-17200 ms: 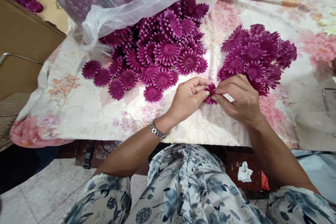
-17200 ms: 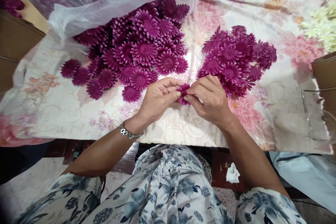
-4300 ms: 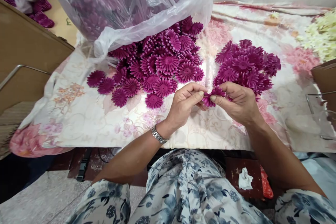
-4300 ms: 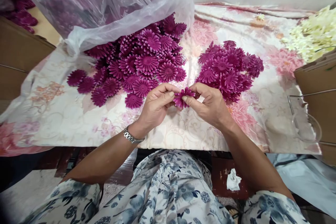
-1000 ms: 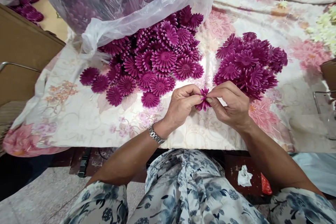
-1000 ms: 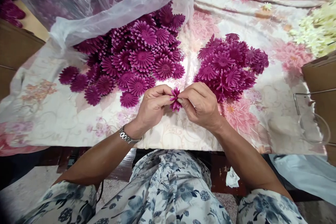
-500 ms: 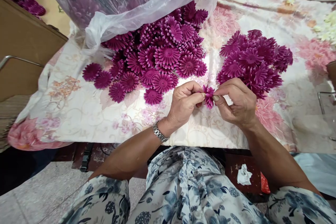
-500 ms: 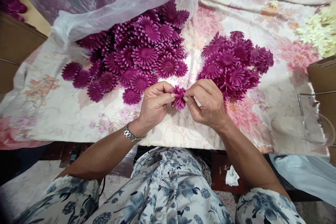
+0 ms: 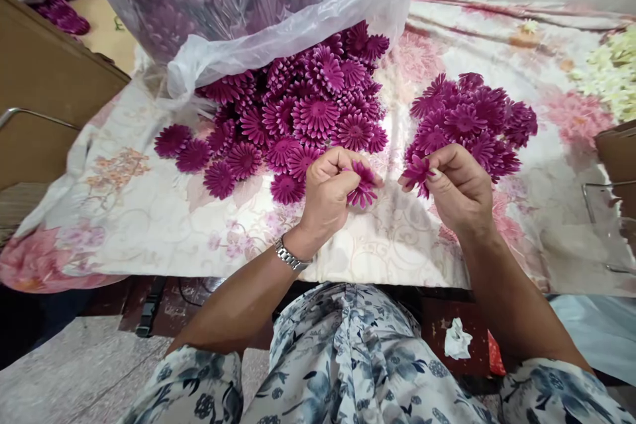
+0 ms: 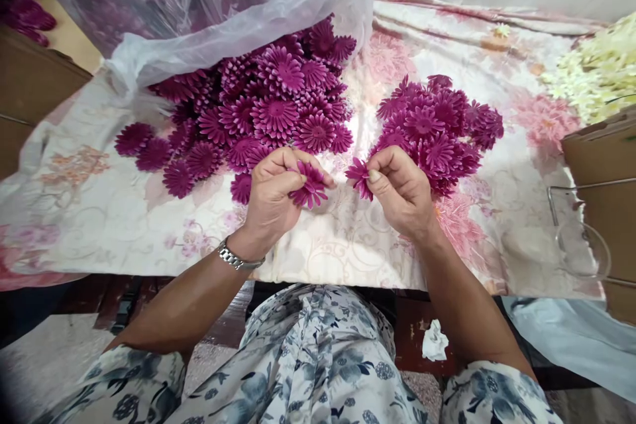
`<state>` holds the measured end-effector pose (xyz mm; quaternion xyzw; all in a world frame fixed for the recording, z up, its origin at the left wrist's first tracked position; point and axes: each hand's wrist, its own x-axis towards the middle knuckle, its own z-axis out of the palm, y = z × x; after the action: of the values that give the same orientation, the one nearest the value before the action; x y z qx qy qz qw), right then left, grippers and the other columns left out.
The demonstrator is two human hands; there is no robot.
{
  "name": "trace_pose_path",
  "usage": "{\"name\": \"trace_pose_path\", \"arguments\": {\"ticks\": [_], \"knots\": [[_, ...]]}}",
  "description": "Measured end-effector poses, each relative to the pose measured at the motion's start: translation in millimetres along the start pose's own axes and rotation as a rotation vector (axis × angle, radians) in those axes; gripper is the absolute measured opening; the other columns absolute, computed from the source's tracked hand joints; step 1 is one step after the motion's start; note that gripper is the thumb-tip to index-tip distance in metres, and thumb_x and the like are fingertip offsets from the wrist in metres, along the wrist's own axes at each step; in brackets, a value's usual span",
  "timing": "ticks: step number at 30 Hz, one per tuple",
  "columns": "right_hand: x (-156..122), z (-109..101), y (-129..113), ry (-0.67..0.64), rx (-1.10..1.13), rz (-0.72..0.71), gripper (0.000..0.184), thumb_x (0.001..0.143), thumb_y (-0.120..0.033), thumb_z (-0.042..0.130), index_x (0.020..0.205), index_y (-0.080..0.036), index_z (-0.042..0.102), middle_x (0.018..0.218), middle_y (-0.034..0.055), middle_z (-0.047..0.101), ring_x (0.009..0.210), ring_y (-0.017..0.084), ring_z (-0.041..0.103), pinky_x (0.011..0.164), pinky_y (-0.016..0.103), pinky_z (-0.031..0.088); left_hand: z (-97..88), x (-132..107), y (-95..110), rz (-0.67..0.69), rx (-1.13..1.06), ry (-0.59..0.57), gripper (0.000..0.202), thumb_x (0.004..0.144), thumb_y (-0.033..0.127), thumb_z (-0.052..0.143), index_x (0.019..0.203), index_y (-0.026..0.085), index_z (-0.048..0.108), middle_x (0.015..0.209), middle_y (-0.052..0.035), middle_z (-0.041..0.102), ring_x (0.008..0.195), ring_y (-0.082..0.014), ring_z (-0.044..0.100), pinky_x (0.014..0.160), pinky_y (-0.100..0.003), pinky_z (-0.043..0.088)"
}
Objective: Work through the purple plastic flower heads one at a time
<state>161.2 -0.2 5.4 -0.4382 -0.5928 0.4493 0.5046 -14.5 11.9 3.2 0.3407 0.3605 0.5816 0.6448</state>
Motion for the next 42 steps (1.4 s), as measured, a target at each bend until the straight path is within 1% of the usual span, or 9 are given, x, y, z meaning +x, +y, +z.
{"name": "trace_pose_path", "arguments": {"ticks": [4, 7, 15, 21, 28, 32, 36, 39, 42], "knots": [[4, 5, -3, -0.057, 0.222, 0.177, 0.013, 0.080, -0.035, 0.060, 0.079, -0.022, 0.055, 0.060, -0.0036, 0.056, 0.052, 0.011, 0.054, 0.052, 0.026, 0.046, 2.2, -1, 0, -0.194, -0.027, -0.100, 0.024, 0.059, 0.004, 0.047, 0.078, 0.019, 0.048, 0.056, 0.0065, 0.049, 0.038, -0.0054, 0.040, 0.037, -0.018, 0.026], [4, 10, -1, -0.094, 0.247, 0.263, 0.016, 0.077, -0.035, 0.064, 0.077, -0.021, 0.056, 0.056, -0.0047, 0.052, 0.050, 0.009, 0.051, 0.050, 0.024, 0.045, 4.3, -3, -4, -0.262, 0.062, -0.248, 0.013, 0.069, 0.016, 0.055, 0.082, 0.018, 0.052, 0.056, 0.0055, 0.049, 0.038, -0.0030, 0.035, 0.037, -0.018, 0.021], [3, 7, 9, -0.194, 0.236, 0.201, 0.040, 0.074, -0.055, 0.059, 0.093, -0.021, 0.058, 0.070, -0.0014, 0.060, 0.061, 0.012, 0.058, 0.060, 0.028, 0.050, 4.3, -4, -9, -0.119, 0.273, -0.117, 0.022, 0.072, 0.022, 0.063, 0.059, 0.016, 0.046, 0.052, 0.0054, 0.041, 0.046, -0.0036, 0.034, 0.044, -0.020, 0.026], [2, 9, 10, -0.087, 0.056, 0.163, 0.018, 0.074, -0.034, 0.067, 0.076, -0.019, 0.058, 0.065, -0.0034, 0.058, 0.057, 0.008, 0.053, 0.055, 0.022, 0.045, 4.4, -6, -7, -0.187, 0.242, -0.233, 0.021, 0.071, 0.024, 0.064, 0.060, 0.016, 0.048, 0.055, 0.0048, 0.043, 0.046, -0.0034, 0.034, 0.044, -0.021, 0.025], [1, 8, 6, 0.010, -0.184, 0.074, 0.034, 0.079, -0.038, 0.061, 0.057, -0.017, 0.047, 0.050, -0.0067, 0.039, 0.047, 0.004, 0.034, 0.044, 0.019, 0.028, 2.6, -6, -7, -0.212, 0.215, -0.278, 0.018, 0.079, 0.030, 0.056, 0.069, 0.017, 0.051, 0.052, 0.0048, 0.040, 0.043, -0.0049, 0.033, 0.042, -0.022, 0.022], [2, 12, 3, -0.012, -0.242, 0.057, 0.038, 0.079, -0.042, 0.059, 0.054, -0.016, 0.047, 0.047, -0.0061, 0.040, 0.045, 0.003, 0.034, 0.042, 0.019, 0.027, 5.0, -7, -5, -0.063, 0.313, -0.284, 0.012, 0.074, 0.024, 0.062, 0.082, 0.017, 0.056, 0.066, 0.0033, 0.050, 0.054, -0.0057, 0.042, 0.049, -0.021, 0.032], [2, 16, 2, -0.053, -0.179, 0.085, 0.041, 0.075, -0.045, 0.063, 0.050, -0.016, 0.050, 0.045, -0.0052, 0.044, 0.042, 0.004, 0.038, 0.039, 0.018, 0.030, 8.2, -7, -4, 0.040, 0.502, -0.324, 0.013, 0.072, 0.017, 0.062, 0.062, 0.015, 0.054, 0.060, 0.0026, 0.050, 0.058, -0.0070, 0.043, 0.055, -0.021, 0.035], [1, 13, 1, -0.086, -0.082, 0.141, 0.040, 0.074, -0.047, 0.063, 0.051, -0.017, 0.052, 0.044, -0.0042, 0.047, 0.038, 0.005, 0.041, 0.034, 0.019, 0.032, 5.2, -4, -5, 0.016, 0.434, -0.257, 0.017, 0.071, 0.016, 0.062, 0.057, 0.015, 0.052, 0.056, 0.0031, 0.048, 0.052, -0.0062, 0.040, 0.050, -0.021, 0.031], [1, 5, 0, 0.008, -0.078, 0.097, 0.039, 0.075, -0.045, 0.063, 0.051, -0.018, 0.050, 0.045, -0.0037, 0.046, 0.039, 0.006, 0.043, 0.033, 0.019, 0.032, -0.3, 0, -7, -0.035, 0.278, -0.077, 0.016, 0.070, 0.016, 0.062, 0.059, 0.017, 0.050, 0.052, 0.0047, 0.044, 0.046, -0.0052, 0.034, 0.044, -0.021, 0.026]]}}
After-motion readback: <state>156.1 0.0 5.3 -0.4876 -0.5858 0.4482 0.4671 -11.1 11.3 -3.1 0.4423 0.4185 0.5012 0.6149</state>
